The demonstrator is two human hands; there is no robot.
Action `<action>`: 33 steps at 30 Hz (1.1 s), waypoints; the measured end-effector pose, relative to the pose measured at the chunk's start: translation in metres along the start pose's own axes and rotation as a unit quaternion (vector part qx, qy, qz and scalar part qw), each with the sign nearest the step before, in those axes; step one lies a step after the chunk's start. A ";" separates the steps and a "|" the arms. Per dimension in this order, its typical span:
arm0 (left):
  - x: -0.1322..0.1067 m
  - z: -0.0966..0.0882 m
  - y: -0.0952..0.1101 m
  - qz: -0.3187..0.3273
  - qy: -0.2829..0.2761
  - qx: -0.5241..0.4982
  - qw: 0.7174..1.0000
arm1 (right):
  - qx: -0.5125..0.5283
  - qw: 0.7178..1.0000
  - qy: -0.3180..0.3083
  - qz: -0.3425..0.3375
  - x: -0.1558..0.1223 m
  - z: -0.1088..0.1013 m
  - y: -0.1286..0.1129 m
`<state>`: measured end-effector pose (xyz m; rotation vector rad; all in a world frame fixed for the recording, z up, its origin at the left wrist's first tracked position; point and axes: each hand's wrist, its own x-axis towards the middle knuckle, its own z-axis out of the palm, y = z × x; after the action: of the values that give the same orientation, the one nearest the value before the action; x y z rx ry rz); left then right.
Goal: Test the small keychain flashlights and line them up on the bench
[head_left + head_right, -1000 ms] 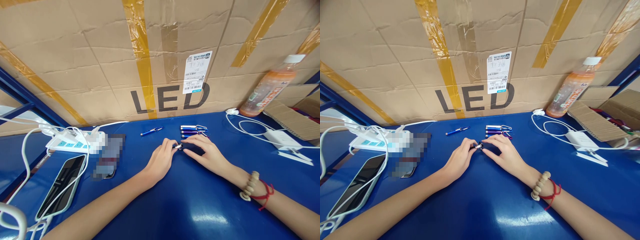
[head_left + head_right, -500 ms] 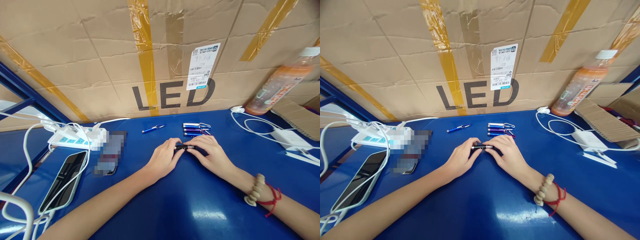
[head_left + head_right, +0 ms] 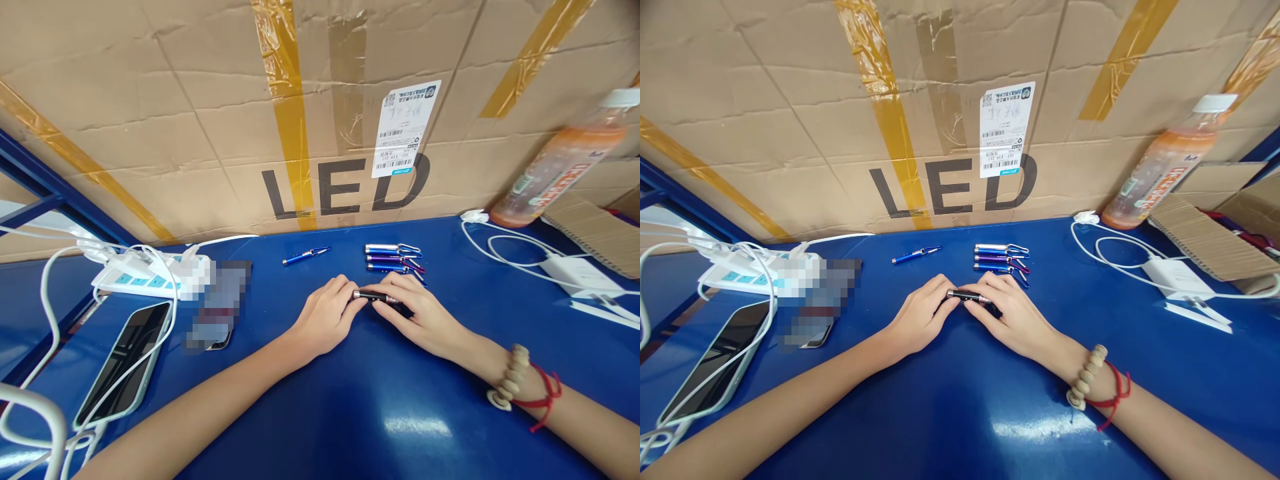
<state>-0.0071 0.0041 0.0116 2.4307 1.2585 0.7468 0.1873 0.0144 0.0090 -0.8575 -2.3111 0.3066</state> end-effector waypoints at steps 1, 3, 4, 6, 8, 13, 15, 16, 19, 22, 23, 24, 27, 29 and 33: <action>0.000 0.001 0.000 0.008 -0.002 0.003 1.000 | 0.005 1.000 -0.007 0.004 0.000 0.000 0.000; 0.000 0.002 -0.001 0.022 -0.008 0.007 1.000 | 0.019 0.999 -0.016 0.023 -0.001 -0.001 0.000; 0.000 0.002 -0.001 0.026 -0.012 0.007 1.000 | 0.030 0.999 -0.019 0.037 -0.001 -0.001 0.001; 0.000 0.002 -0.001 0.034 -0.017 0.005 0.999 | 0.056 0.996 -0.026 0.066 -0.001 0.000 0.001; 0.000 0.001 0.000 0.037 -0.020 0.002 0.999 | 0.073 0.993 -0.030 0.089 -0.001 0.000 0.000; -0.001 -0.003 0.000 -0.017 0.010 -0.059 0.998 | 0.060 0.989 -0.035 0.128 -0.001 0.000 0.001; -0.002 -0.005 -0.001 -0.039 0.020 -0.112 0.993 | 0.052 0.985 -0.056 0.155 -0.002 0.000 0.002; -0.002 -0.005 -0.002 -0.042 0.024 -0.137 0.989 | 0.049 0.982 -0.069 0.167 -0.002 0.000 0.002; -0.004 -0.004 -0.005 -0.026 0.033 -0.184 0.982 | 0.043 0.978 -0.095 0.179 -0.003 0.001 0.002; -0.006 -0.003 -0.006 -0.004 0.034 -0.187 0.982 | 0.029 0.980 -0.090 0.178 -0.002 0.001 0.001; -0.006 -0.003 -0.006 0.001 0.034 -0.183 0.982 | 0.023 0.980 -0.087 0.176 -0.002 0.001 0.001; -0.007 -0.003 -0.005 0.005 0.034 -0.179 0.983 | 0.018 0.981 -0.084 0.173 -0.002 0.001 0.001; -0.006 -0.003 -0.005 0.012 0.032 -0.171 0.985 | 0.015 0.985 -0.075 0.154 -0.002 0.001 0.000; -0.006 -0.004 -0.006 0.013 0.031 -0.170 0.985 | 0.019 0.988 -0.061 0.142 -0.002 0.002 0.000; -0.004 -0.004 -0.007 0.008 0.030 -0.172 0.985 | 0.035 0.990 -0.024 0.135 -0.002 0.002 0.001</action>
<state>-0.0156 0.0043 0.0099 2.1546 1.0322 0.9617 0.1880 0.0136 0.0060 -1.1402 -2.2128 0.5256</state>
